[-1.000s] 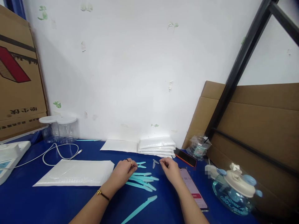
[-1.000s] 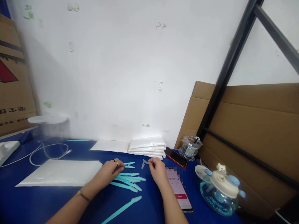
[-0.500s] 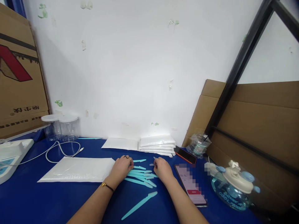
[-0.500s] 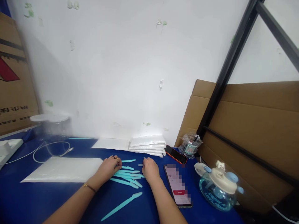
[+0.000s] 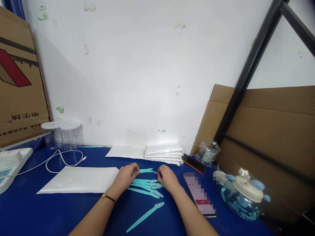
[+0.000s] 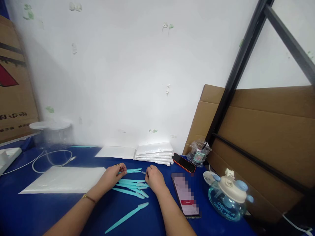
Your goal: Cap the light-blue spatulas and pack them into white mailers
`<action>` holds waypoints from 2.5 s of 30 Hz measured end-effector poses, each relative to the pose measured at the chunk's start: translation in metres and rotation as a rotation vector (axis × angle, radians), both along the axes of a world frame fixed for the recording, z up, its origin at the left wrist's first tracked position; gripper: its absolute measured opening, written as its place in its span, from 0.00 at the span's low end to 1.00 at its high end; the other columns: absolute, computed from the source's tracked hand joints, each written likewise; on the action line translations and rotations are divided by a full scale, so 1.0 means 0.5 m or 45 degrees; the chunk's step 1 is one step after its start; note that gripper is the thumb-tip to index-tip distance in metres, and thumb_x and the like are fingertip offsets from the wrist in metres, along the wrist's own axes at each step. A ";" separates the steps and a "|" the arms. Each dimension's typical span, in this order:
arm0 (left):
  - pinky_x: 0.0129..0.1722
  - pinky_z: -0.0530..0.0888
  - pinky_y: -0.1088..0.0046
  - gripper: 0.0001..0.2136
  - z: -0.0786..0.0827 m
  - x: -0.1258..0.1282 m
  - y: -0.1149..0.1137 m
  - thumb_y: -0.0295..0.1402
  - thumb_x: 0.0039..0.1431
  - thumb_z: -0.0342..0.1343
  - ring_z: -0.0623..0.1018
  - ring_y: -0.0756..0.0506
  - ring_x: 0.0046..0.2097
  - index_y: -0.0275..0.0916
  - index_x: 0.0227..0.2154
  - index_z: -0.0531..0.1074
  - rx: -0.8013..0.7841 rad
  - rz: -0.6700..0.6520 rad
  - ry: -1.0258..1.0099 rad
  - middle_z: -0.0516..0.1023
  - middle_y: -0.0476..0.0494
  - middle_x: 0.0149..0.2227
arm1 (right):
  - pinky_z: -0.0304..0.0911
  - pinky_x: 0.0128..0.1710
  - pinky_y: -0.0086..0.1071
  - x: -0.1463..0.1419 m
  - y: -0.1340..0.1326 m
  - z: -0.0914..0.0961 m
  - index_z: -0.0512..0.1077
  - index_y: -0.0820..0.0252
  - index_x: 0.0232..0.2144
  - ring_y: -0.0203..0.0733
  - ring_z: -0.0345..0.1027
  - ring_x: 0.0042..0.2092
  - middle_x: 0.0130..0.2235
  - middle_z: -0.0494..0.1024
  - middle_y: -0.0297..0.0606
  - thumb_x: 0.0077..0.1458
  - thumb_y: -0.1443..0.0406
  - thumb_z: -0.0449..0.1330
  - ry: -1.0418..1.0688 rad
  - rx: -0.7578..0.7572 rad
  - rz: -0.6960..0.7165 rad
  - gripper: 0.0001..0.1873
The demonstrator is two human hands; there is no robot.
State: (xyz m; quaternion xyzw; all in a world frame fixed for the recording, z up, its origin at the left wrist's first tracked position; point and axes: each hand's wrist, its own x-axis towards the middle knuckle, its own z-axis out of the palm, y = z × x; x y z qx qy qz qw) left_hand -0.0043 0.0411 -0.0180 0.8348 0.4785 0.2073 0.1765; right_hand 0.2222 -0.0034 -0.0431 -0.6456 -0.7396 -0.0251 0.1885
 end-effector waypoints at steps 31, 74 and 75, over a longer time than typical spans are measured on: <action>0.37 0.63 0.74 0.07 0.005 0.009 -0.024 0.37 0.53 0.53 0.74 0.47 0.36 0.41 0.30 0.72 -0.052 -0.162 -0.063 0.76 0.50 0.31 | 0.59 0.26 0.27 0.007 -0.044 0.025 0.76 0.59 0.31 0.36 0.66 0.27 0.26 0.75 0.34 0.52 0.62 0.56 0.771 -0.081 0.289 0.10; 0.32 0.63 0.74 0.11 0.010 0.020 0.004 0.36 0.59 0.40 0.71 0.49 0.31 0.39 0.29 0.65 -0.102 -0.189 -0.192 0.73 0.49 0.28 | 0.59 0.29 0.28 0.006 -0.025 0.017 0.74 0.62 0.28 0.35 0.63 0.27 0.26 0.73 0.35 0.47 0.62 0.61 1.214 0.084 0.164 0.08; 0.32 0.63 0.75 0.11 0.008 0.021 0.003 0.36 0.59 0.41 0.71 0.49 0.31 0.39 0.29 0.66 -0.094 -0.203 -0.169 0.73 0.49 0.28 | 0.60 0.29 0.28 0.004 -0.025 0.017 0.74 0.62 0.28 0.35 0.64 0.27 0.26 0.74 0.35 0.47 0.62 0.61 1.208 0.067 0.174 0.08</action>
